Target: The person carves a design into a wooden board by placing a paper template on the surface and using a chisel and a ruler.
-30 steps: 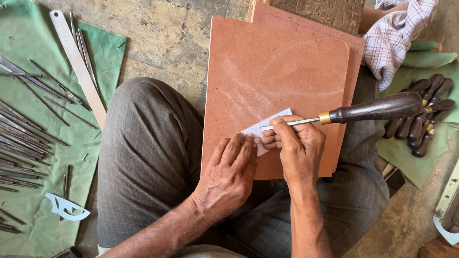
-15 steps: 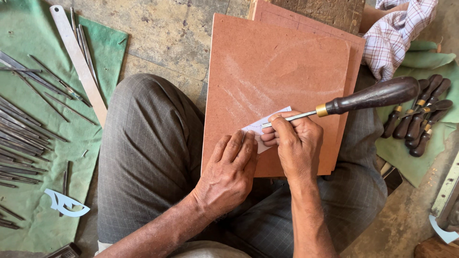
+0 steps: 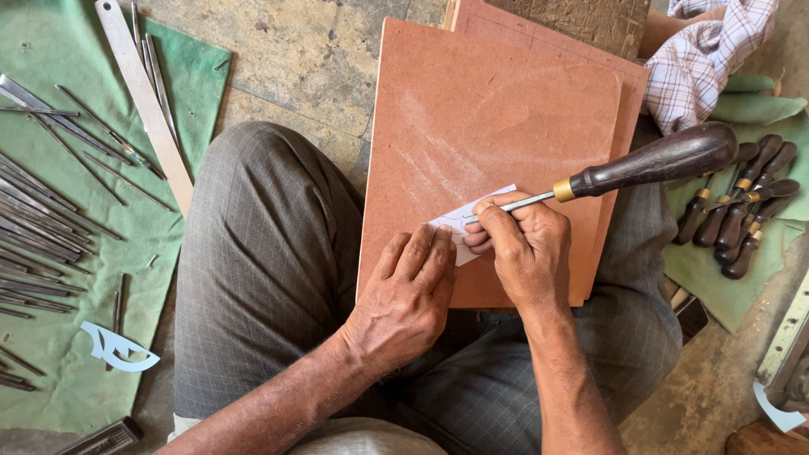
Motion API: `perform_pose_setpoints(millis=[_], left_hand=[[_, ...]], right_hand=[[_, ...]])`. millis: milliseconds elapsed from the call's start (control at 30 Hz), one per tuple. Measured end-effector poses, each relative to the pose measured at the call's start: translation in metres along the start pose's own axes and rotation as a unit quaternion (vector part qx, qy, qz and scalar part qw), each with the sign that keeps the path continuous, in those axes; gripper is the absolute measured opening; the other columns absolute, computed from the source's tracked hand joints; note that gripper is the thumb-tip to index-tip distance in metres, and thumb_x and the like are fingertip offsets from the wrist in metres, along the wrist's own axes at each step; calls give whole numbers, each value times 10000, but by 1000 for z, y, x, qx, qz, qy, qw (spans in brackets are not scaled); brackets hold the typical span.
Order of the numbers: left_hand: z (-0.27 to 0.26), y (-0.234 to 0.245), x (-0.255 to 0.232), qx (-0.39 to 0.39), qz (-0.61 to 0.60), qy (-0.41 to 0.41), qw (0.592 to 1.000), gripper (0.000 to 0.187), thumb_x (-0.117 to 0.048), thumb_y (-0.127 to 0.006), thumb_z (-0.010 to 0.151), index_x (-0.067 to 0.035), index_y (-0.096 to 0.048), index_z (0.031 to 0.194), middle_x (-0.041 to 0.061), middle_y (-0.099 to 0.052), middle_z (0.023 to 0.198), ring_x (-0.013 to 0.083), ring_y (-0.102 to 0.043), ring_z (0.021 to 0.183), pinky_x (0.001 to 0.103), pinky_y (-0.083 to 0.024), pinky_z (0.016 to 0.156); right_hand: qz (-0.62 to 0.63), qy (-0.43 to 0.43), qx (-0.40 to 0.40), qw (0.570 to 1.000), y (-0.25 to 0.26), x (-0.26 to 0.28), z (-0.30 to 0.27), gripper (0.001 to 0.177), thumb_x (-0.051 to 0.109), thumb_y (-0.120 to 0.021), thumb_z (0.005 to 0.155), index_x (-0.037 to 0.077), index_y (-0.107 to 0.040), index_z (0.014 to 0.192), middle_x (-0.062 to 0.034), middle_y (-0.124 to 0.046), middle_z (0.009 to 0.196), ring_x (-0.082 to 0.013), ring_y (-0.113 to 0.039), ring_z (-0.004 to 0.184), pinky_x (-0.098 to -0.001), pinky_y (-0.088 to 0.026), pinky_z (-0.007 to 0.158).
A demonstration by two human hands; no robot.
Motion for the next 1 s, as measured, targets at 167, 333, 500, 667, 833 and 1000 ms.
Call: perform_pose_setpoints(millis=[167,333,500,667,833,1000], left_hand=[[0,0,0,6,11,-4,1000,523,-189,-594,872,132,-633,1284,290,-575,1368,411,-523,1328,535,-437,1100],[0,-1,0,5,9,2,1000,514,-181,-597,867,124,-635,1279,289,-570,1389,406,-522,1334,527,-437,1101],[0,-1,0,4,8,0,1000,529,-192,-596,854,126,-639,1274,291,-566,1391,408,-523,1331,529,-435,1102],[0,1,1,2,2,-2,1000,515,-191,-592,854,122,-647,1260,289,-569,1393,408,-528,1324,528,-440,1095],[-1,0,1,4,7,-7,1000,509,-189,-596,862,131,-650,1254,293,-574,1383,406,-536,1315,526,-449,1086],[0,1,0,-11,-5,-2,1000,449,-161,-598,885,103,-653,1244,289,-575,1373,417,-536,1318,541,-446,1081]], right_hand=[[-34,13,23,999,2,0,1,166,76,-609,978,-38,-718,926,-107,-733,732,-134,-730,643,-263,-629,586],[-52,43,55,996,4,1,4,171,70,-604,988,-48,-715,936,-113,-734,757,-144,-739,676,-258,-629,612],[-81,48,77,993,7,-1,5,175,76,-617,983,-41,-728,914,-119,-745,739,-149,-748,663,-259,-628,603],[-100,66,104,987,9,-2,7,185,87,-624,979,-31,-744,901,-115,-751,732,-147,-749,659,-255,-629,597],[-99,81,137,982,11,-2,8,205,115,-633,991,-22,-753,896,-111,-748,711,-145,-740,637,-252,-619,579],[-61,82,127,987,15,-6,7,194,98,-633,1004,-29,-749,914,-117,-756,771,-152,-744,677,-265,-637,612]])
Point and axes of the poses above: each hand's wrist, its own z-axis towards the middle knuckle, its own y-axis out of the back of the hand, x = y × z, the point moved 5 cm from there along z, towards the middle knuckle
